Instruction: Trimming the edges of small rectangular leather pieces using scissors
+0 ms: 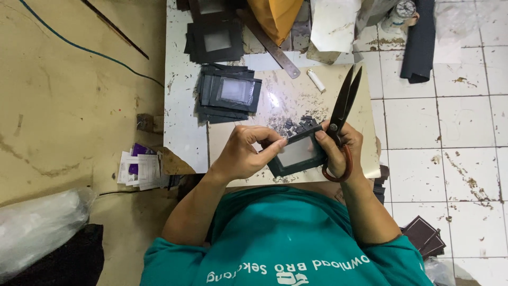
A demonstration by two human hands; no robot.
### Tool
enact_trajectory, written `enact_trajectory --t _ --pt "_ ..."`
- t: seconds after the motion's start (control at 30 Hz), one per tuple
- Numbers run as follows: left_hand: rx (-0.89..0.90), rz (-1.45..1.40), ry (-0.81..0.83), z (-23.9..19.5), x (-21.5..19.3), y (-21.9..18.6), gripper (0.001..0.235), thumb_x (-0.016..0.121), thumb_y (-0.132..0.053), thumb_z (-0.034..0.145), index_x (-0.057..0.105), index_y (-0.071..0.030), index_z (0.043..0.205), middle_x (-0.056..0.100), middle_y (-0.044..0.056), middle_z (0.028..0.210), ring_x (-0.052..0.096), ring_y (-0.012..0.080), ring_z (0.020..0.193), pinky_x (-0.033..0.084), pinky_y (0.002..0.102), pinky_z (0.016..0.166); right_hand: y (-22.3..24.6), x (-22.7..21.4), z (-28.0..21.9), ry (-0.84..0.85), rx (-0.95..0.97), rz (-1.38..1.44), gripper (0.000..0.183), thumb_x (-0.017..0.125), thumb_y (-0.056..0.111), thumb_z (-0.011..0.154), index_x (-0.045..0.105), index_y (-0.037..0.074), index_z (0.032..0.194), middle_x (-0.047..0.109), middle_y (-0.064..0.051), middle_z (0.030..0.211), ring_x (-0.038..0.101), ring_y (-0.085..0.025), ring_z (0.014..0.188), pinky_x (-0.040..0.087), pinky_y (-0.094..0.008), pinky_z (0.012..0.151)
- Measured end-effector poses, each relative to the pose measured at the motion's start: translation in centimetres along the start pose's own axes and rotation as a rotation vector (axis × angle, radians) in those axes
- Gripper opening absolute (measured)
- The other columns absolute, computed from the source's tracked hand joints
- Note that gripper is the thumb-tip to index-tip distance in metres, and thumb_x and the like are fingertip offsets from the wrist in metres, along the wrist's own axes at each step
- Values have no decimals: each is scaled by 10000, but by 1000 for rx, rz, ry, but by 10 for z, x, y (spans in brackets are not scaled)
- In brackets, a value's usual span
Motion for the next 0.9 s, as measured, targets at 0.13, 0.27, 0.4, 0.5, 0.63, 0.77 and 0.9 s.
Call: enact_trajectory --t 0.13,0.27,0.4,0.5,0.63,0.77,0.9 --pt "-8 -22 -4 3 2 3 97 702 -60 916 778 -66 856 674 79 576 623 153 543 544 318 578 0 5 -2 -15 19 32 155 732 145 949 692 3 901 589 -68 622 555 -95 609 410 -216 520" --pt "20 -40 23 11 5 -2 112 691 -63 924 764 -55 840 634 76 556 590 136 542 512 307 551 7 6 -1 -22 18 48 170 733 166 943 701 4 907 578 -50 637 542 -96 623 398 -223 534" --pt "25 -38 61 15 8 -7 116 694 -56 912 763 -53 819 648 101 557 613 168 516 500 307 529 4 -4 -2 36 9 65 249 728 228 925 747 -14 985 648 -109 670 586 -137 644 444 -236 568" --pt "19 -39 59 18 10 -8 114 697 -47 913 776 -55 830 664 90 555 608 148 512 505 286 529 7 -3 0 13 8 7 129 793 102 877 748 -10 923 658 -111 647 580 -118 621 451 -235 560" --pt "21 -71 81 23 15 -19 80 713 -42 907 754 6 859 661 127 573 596 154 527 512 315 529 9 -2 -2 -22 11 28 121 769 115 906 747 -3 912 668 -103 644 601 -104 628 456 -223 550" --pt "75 -7 45 25 18 -15 118 711 -51 914 757 -21 809 625 102 527 570 169 471 467 291 481 9 -2 -1 -22 10 10 112 764 107 912 747 -3 922 673 -99 621 584 -92 589 420 -207 534" --pt "26 -19 29 25 20 -13 110 715 -50 914 778 -29 826 644 89 529 567 145 476 467 280 471 20 -3 1 -39 -6 -15 112 771 118 917 751 8 904 701 -107 605 611 -82 574 430 -198 512"
Point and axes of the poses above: each hand's wrist, its own z-axis towards the middle knuckle, its own x-axis out of the palm, y = z × x, the point moved 3 cm from there along z, towards the middle knuckle
